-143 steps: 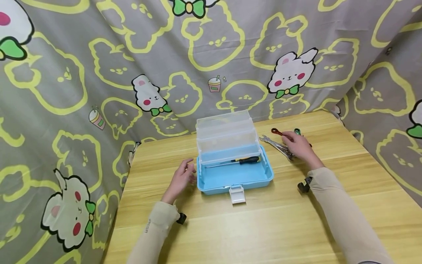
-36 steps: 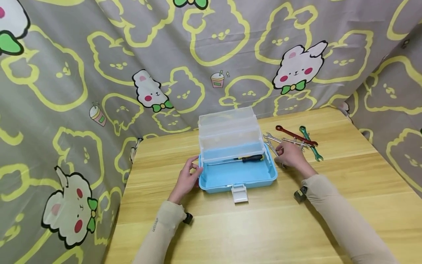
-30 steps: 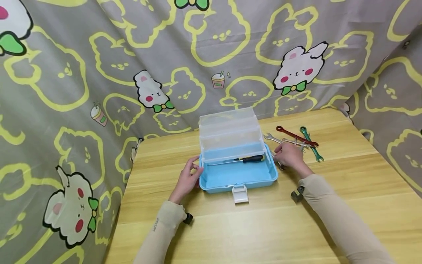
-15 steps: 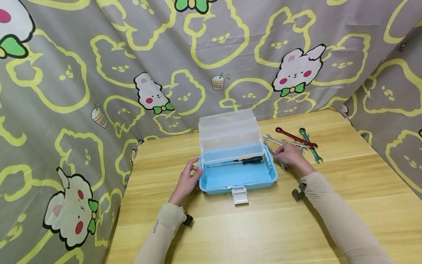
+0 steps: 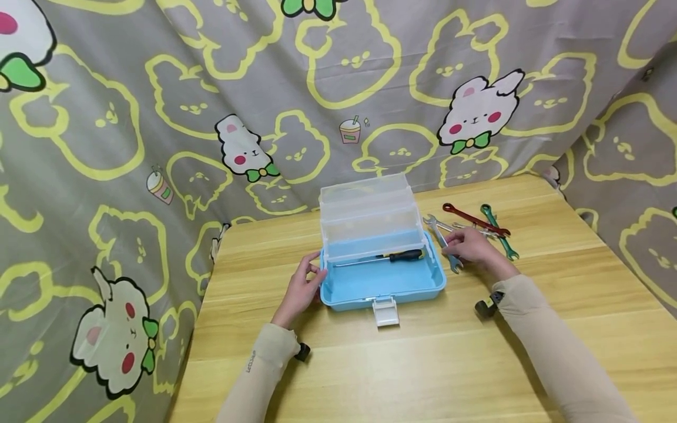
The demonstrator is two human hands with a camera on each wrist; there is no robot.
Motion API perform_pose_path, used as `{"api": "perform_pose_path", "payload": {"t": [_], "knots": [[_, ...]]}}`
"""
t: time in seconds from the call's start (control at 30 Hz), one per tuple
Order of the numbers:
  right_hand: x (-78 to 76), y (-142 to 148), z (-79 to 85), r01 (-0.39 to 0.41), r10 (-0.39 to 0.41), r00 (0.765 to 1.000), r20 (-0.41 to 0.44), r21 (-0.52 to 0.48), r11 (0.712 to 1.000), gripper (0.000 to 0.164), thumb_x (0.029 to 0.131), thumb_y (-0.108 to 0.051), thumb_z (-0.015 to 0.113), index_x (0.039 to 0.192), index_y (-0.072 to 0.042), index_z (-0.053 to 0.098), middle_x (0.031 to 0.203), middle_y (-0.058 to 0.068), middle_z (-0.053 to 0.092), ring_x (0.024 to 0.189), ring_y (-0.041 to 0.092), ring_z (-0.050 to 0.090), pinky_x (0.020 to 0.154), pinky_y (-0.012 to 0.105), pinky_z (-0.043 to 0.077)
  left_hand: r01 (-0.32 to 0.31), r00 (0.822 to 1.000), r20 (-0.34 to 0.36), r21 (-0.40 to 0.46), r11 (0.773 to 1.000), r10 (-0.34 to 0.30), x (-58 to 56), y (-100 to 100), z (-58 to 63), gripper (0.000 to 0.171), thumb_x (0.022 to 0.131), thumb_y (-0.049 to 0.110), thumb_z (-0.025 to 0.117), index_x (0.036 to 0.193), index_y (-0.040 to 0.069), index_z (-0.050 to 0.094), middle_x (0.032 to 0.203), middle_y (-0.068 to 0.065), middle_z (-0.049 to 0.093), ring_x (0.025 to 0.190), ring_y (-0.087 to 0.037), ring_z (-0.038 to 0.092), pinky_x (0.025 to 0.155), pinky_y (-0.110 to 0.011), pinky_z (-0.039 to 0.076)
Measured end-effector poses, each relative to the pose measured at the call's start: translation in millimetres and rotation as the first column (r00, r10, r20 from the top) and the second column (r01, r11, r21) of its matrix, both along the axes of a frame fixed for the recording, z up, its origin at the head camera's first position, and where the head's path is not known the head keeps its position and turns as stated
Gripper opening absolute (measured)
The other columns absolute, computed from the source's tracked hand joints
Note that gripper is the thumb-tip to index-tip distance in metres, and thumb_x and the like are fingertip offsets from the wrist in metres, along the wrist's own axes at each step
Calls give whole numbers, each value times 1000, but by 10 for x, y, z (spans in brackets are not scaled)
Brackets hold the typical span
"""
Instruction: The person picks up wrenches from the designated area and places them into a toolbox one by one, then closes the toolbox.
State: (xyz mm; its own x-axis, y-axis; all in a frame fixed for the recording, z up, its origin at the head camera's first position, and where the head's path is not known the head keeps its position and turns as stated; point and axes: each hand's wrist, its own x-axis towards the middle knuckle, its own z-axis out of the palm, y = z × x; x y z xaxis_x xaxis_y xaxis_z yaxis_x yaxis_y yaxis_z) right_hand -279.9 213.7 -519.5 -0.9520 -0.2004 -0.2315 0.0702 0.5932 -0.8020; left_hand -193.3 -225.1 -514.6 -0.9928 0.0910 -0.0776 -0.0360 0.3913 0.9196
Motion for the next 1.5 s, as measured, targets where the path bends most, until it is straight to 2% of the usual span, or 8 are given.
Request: {"api": "perform_pose_path", "payload": {"t": [0.13, 0.27, 0.4, 0.57, 0.87, 1.1, 1.37, 1.5], "knots": [[24, 16, 68, 16, -17, 999, -27, -25, 1000, 33, 93, -11, 74, 119, 7, 64, 101, 13, 66, 85, 18, 58, 64, 26, 50, -3, 1000, -7, 9, 1000, 3, -3, 6, -17, 50, 107, 26, 59, 154, 23, 43, 106, -10, 54, 57, -21, 57, 53, -32, 53], [31, 24, 174, 32, -35, 999, -20, -108, 994, 37, 97, -12, 72, 126, 8, 61, 107, 15, 64, 84, 15, 58, 65, 25, 53, -15, 1000, 2, 35, 999, 14, 16, 23, -48, 50, 108, 28, 57, 156, 25, 41, 107, -10, 53, 57, -19, 56, 51, -30, 51], [58, 16, 298, 43, -46, 999, -9, -193, 980, 42, 98, -13, 71, 131, 9, 58, 106, 10, 61, 81, 8, 59, 66, 23, 56, -24, 1000, 11, 75, 997, 23, 43, 50, -94, 51, 109, 30, 54, 157, 27, 38, 106, -9, 50, 56, -19, 54, 48, -29, 50], [107, 21, 452, 44, -46, 999, -5, -236, 971, 41, 99, -14, 71, 131, 7, 57, 102, 2, 60, 81, 6, 60, 68, 23, 57, -34, 999, 0, 129, 991, 35, 57, 65, -145, 51, 109, 30, 54, 157, 26, 38, 104, -7, 49, 53, -19, 50, 44, -27, 46], [170, 43, 693, 15, -20, 1000, -12, -312, 950, 43, 99, -13, 70, 131, 10, 54, 99, -8, 61, 77, 3, 60, 62, 21, 51, -44, 999, 5, 191, 981, 44, 66, 79, -186, 50, 110, 27, 52, 158, 27, 37, 102, -5, 48, 54, -17, 45, 44, -25, 41], [192, 8, 747, 10, -9, 1000, 4, -343, 939, 43, 98, -15, 73, 129, 8, 56, 100, -7, 62, 80, 3, 62, 65, 21, 54, -33, 999, -9, 189, 981, 36, 51, 80, -185, 50, 110, 29, 52, 158, 25, 37, 102, -4, 48, 53, -15, 46, 43, -25, 42], [206, -49, 754, -2, 14, 999, 31, -353, 936, 46, 98, -18, 73, 132, 8, 55, 103, -5, 63, 88, 3, 64, 73, 23, 57, -24, 999, -22, 171, 985, 28, 56, 81, -187, 52, 110, 29, 51, 159, 21, 35, 102, -5, 47, 53, -14, 46, 42, -26, 43], [212, -88, 752, -23, 39, 998, 39, -360, 933, 47, 99, -18, 72, 134, 8, 55, 101, -6, 64, 88, 5, 65, 76, 25, 57, -24, 999, -28, 167, 986, 29, 56, 82, -185, 51, 110, 29, 52, 159, 22, 36, 102, -5, 47, 52, -14, 46, 42, -26, 43]]}}
